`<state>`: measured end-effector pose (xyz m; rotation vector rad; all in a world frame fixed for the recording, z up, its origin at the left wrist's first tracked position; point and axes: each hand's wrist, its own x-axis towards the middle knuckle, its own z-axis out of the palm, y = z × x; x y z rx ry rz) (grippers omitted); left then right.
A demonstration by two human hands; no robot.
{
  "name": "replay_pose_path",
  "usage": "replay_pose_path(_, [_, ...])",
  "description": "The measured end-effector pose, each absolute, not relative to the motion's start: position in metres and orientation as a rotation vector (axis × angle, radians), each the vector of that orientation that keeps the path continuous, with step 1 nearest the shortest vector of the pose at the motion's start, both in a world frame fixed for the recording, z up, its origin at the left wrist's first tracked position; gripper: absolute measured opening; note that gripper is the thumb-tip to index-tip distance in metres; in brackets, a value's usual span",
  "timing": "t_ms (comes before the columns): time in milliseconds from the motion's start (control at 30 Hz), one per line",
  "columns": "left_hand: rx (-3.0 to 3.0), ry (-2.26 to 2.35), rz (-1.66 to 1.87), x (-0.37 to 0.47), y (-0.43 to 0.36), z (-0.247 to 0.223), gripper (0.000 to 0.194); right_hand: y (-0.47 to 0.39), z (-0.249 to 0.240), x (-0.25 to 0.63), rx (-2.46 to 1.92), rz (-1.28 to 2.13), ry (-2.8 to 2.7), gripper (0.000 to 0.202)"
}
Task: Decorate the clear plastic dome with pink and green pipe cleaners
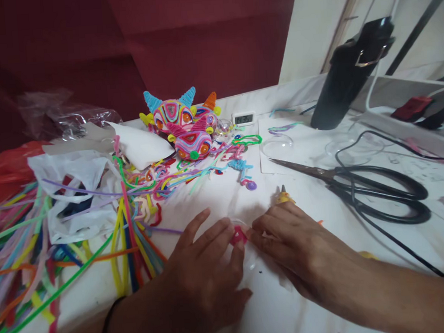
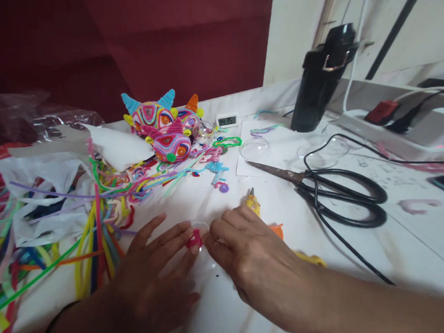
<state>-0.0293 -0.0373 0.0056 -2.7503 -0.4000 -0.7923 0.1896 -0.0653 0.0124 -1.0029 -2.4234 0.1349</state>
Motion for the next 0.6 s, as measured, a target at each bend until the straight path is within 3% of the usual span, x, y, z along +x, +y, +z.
replay_pose_path(233, [-2.739,-0.408,-0.779,-0.0313,-0.0376,0.0054,0.033,-0.0678,0.0099,0.1872,-1.024,0.054,-2.434,0.02])
replay_pose_path(600, [-2.728,-0.395,-0.779,-0.0332,-0.0366,0.0058,0.029,-0.0662,0.0187,0.1938,-1.003,0.478,-2.268,0.028])
